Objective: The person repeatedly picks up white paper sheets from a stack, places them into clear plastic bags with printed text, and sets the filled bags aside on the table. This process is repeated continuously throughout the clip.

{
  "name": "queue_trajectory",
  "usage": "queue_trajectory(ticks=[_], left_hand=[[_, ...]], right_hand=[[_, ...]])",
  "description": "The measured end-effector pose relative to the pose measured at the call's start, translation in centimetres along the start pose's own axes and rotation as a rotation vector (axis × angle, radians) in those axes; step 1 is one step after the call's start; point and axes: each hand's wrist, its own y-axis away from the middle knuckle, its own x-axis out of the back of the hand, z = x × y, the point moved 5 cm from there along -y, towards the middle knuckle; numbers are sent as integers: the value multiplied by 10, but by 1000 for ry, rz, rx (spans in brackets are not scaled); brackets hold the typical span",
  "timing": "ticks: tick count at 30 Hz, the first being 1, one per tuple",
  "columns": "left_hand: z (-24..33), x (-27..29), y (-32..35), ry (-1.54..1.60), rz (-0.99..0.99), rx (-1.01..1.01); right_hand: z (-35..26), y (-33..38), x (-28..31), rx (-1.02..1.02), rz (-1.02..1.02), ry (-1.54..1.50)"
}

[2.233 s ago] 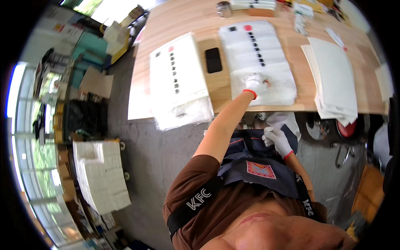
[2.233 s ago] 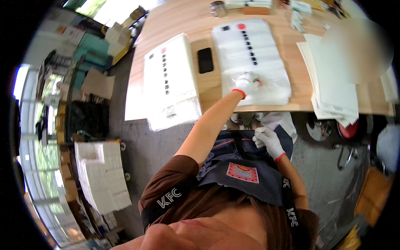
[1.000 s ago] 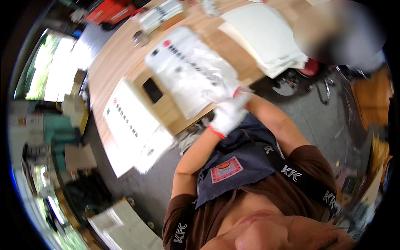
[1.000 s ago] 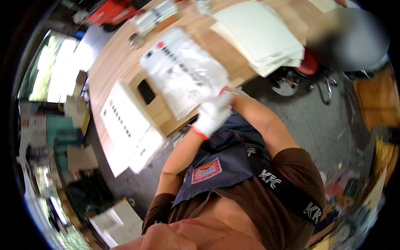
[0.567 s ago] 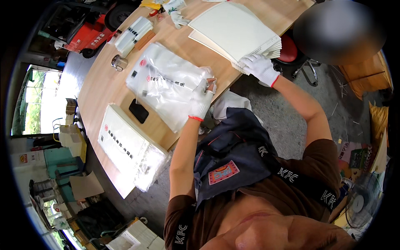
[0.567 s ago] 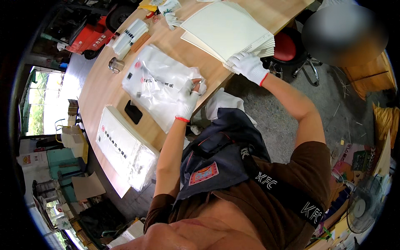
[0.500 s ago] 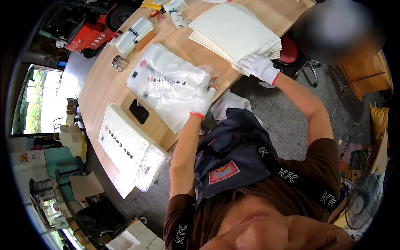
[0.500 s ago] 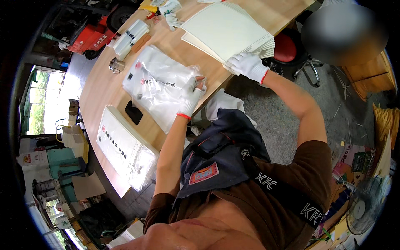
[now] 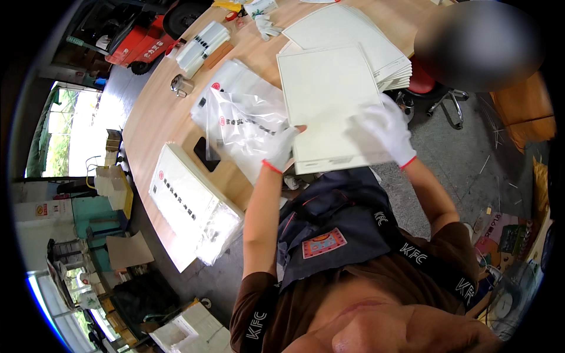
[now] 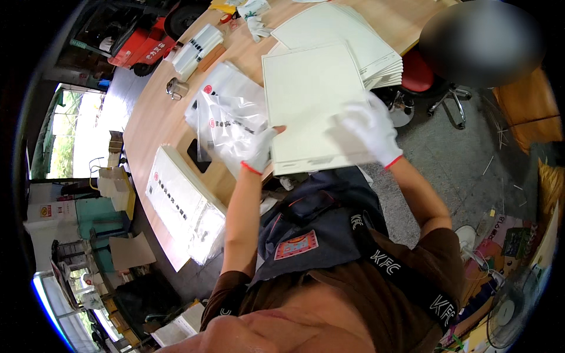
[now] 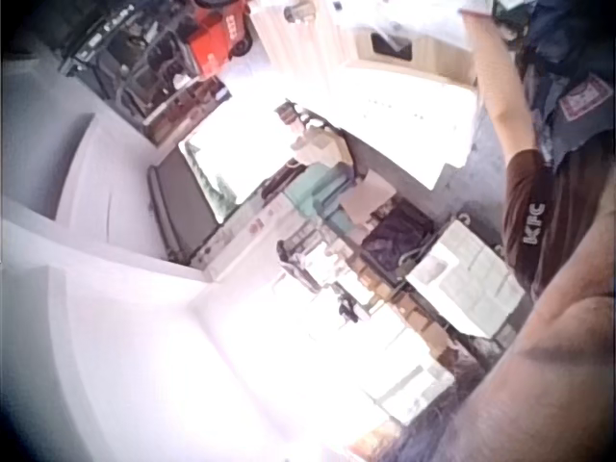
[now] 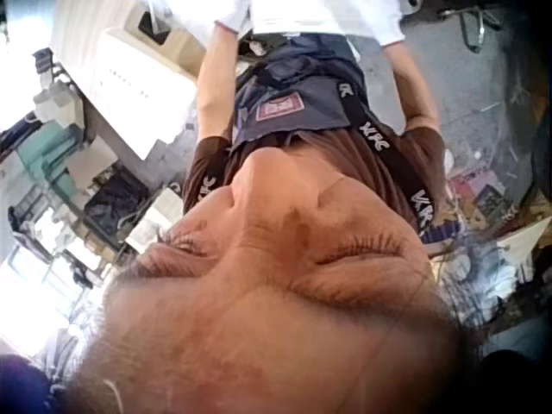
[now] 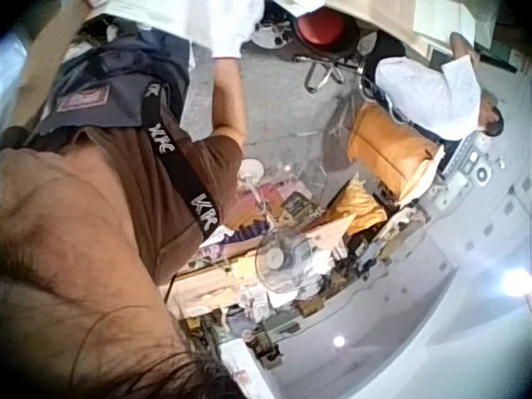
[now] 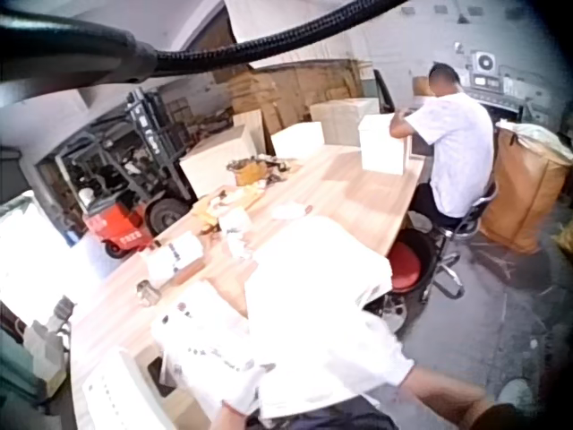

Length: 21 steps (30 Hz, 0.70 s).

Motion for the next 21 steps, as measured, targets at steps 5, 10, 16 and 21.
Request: queue_trajectory(ticks=[5,10,16,21], left_hand=[[2,10,24,-978,120,-379],[-17,-81,56,-1276,-10,-149],[32,19,78,-47,85,-295],[112,76,133,174,26,-455]], right_hand=[[35,24,-86,-581,-263,-1494],[4,18,-108,-456,-148,-520],[-53,0,-38,88,-211,-20],[-89,-4,-44,598,-497,448]])
